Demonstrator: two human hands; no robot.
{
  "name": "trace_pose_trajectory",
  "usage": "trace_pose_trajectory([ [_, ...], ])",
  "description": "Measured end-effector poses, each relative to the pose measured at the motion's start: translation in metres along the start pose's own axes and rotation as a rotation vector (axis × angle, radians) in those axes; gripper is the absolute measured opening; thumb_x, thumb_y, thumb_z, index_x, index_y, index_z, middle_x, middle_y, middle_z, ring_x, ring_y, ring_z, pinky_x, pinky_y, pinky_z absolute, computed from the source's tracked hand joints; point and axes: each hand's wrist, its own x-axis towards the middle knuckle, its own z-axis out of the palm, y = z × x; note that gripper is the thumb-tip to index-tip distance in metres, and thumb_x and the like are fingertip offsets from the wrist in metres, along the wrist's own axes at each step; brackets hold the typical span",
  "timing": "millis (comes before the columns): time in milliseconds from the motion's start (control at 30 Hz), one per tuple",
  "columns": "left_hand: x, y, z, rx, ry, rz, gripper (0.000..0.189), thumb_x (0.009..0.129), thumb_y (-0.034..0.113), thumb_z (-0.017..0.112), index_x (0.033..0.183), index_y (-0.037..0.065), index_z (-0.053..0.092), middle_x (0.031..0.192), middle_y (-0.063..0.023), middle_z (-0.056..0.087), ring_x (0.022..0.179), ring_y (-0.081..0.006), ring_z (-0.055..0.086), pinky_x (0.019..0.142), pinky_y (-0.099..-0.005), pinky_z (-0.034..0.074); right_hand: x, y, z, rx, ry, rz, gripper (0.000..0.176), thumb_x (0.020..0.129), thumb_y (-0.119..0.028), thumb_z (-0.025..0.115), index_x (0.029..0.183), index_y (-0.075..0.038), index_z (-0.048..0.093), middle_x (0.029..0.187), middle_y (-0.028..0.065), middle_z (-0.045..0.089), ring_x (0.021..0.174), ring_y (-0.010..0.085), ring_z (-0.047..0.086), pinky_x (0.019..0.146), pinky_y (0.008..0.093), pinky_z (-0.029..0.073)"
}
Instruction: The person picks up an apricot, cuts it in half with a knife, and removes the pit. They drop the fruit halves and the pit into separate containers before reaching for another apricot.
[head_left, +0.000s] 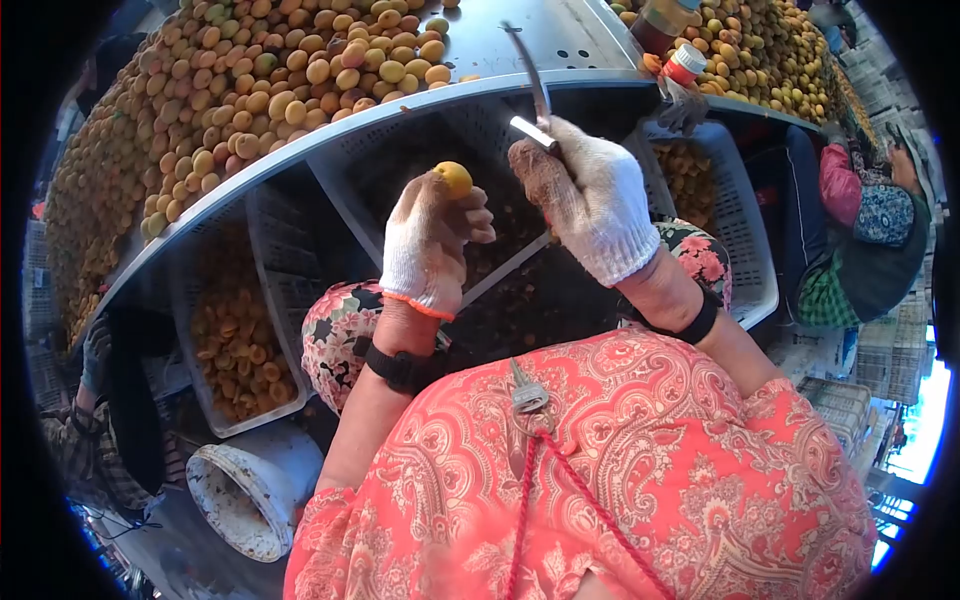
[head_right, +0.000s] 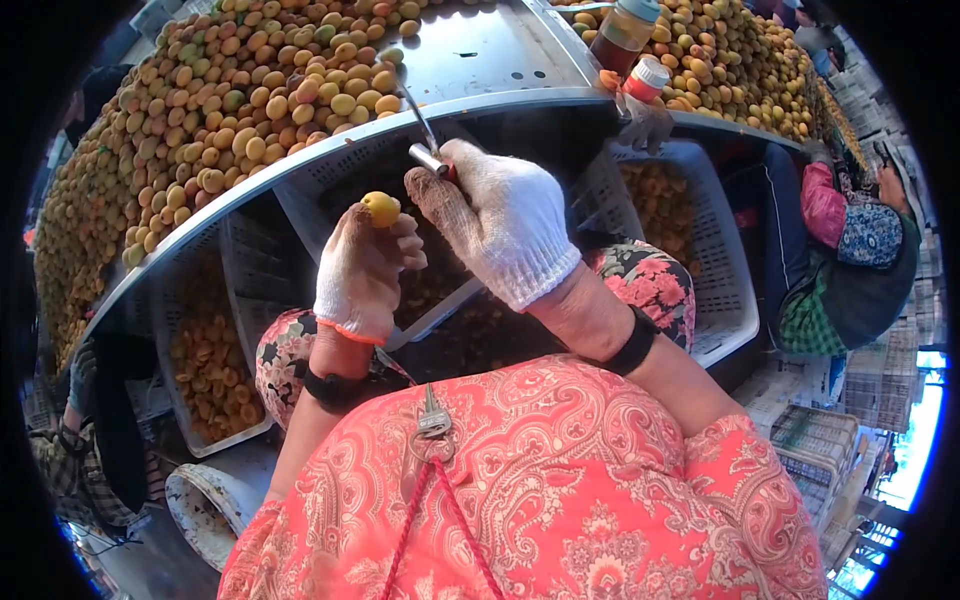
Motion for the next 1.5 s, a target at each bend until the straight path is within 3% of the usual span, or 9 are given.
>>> trace_pose_trajectory([
  [233, -0.008, 0.002, 0.016, 0.037, 0.02, 0.098, 0.032, 0.099, 0.022, 0.062, 0.125, 0.006, 0.052, 0.097, -0.0141, 0.063, 0.081, -0.0252, 0.061, 0.07, -0.0396, 0.051, -0.001, -0.023, -0.005, 0.712, 0.083, 0.106, 0.015, 0.096, -0.015, 0.067, 0.102, -0.001, 0.065, 0.086, 0.0021, 0.068, 0.07, 0.0044, 0.061, 0.061, 0.0211, 0.051],
  [633, -0.009, 0.003, 0.013, 0.151, 0.055, 0.109, 0.031, 0.096, 0.018, 0.065, 0.121, 0.003, 0.055, 0.091, -0.0089, 0.064, 0.073, -0.0195, 0.061, 0.06, -0.0325, 0.049, 0.001, -0.017, 0.005, 0.695, -0.075, 0.089, 0.01, 0.095, -0.01, 0.064, 0.094, -0.001, 0.066, 0.081, 0.0037, 0.067, 0.07, 0.0056, 0.063, 0.061, 0.0222, 0.051],
  [800, -0.005, -0.002, 0.015, 0.33, 0.109, 0.246, 0.026, 0.094, 0.01, 0.061, 0.119, 0.003, 0.059, 0.095, -0.0027, 0.062, 0.068, -0.0065, 0.053, 0.056, -0.0194, 0.041, -0.006, -0.027, 0.011, 0.633, -0.114, 0.106, 0.009, 0.093, -0.008, 0.065, 0.094, 0.001, 0.066, 0.078, 0.0086, 0.066, 0.068, 0.0085, 0.065, 0.06, 0.0255, 0.051],
  [933, -0.007, -0.001, 0.019, 0.426, 0.132, 0.325, 0.029, 0.092, 0.006, 0.062, 0.12, 0.002, 0.058, 0.101, -0.0029, 0.061, 0.076, -0.0066, 0.054, 0.064, -0.0201, 0.044, -0.015, -0.022, 0.019, 0.526, -0.066, -0.136, 0.009, 0.094, -0.007, 0.064, 0.096, 0.001, 0.066, 0.076, 0.0067, 0.066, 0.069, 0.0085, 0.064, 0.06, 0.0272, 0.05],
  [1000, -0.009, -0.002, 0.022, 0.804, 0.075, 0.567, 0.029, 0.09, 0.003, 0.062, 0.119, 0.001, 0.058, 0.106, -0.0038, 0.06, 0.085, -0.008, 0.055, 0.073, -0.0222, 0.047, -0.024, -0.013, 0.022, 0.62, -0.144, 0.183, 0.009, 0.096, -0.007, 0.062, 0.097, 0.002, 0.066, 0.082, 0.0067, 0.067, 0.073, 0.0085, 0.063, 0.062, 0.0268, 0.05],
  [1067, -0.015, 0.003, 0.028, 0.74, 0.116, 0.474, 0.028, 0.089, 0.001, 0.063, 0.117, 0.001, 0.058, 0.108, -0.0046, 0.059, 0.089, -0.0097, 0.056, 0.079, -0.0246, 0.048, -0.025, -0.01, 0.026, 0.628, -0.111, 0.1, 0.01, 0.097, -0.006, 0.06, 0.097, 0.003, 0.065, 0.087, 0.0066, 0.067, 0.075, 0.0082, 0.061, 0.063, 0.0249, 0.05],
  [1167, -0.01, 0.007, 0.027, 0.489, 0.24, 0.449, 0.025, 0.093, 0.014, 0.062, 0.114, 0.001, 0.06, 0.09, -0.0038, 0.062, 0.067, -0.0106, 0.053, 0.064, -0.0232, 0.044, -0.016, -0.012, 0.018, 0.591, 0.091, -0.109, 0.012, 0.098, -0.008, 0.059, 0.099, 0.003, 0.065, 0.09, 0.008, 0.068, 0.077, 0.0075, 0.062, 0.067, 0.0233, 0.052],
  [1267, -0.007, 0.009, 0.016, 0.225, 0.253, 0.277, 0.029, 0.095, 0.024, 0.061, 0.112, 0.001, 0.062, 0.083, -0.0064, 0.063, 0.063, -0.0136, 0.053, 0.061, -0.0255, 0.044, -0.011, -0.019, -0.001, 0.751, 0.061, 0.139, 0.026, 0.104, -0.021, 0.054, 0.094, 0.002, 0.059, 0.096, 0.0173, 0.069, 0.075, 0.0139, 0.066, 0.068, 0.0271, 0.057],
  [1500, -0.01, 0.01, 0.012, 0.051, 0.022, 0.113, 0.034, 0.097, 0.033, 0.056, 0.119, 0.007, 0.061, 0.084, -0.0062, 0.062, 0.065, -0.0138, 0.054, 0.055, -0.0264, 0.04, -0.009, -0.02, 0.005, 0.745, -0.072, 0.04, 0.016, 0.101, -0.013, 0.055, 0.097, 0.002, 0.059, 0.102, 0.0168, 0.068, 0.071, 0.0107, 0.063, 0.066, 0.025, 0.055],
])
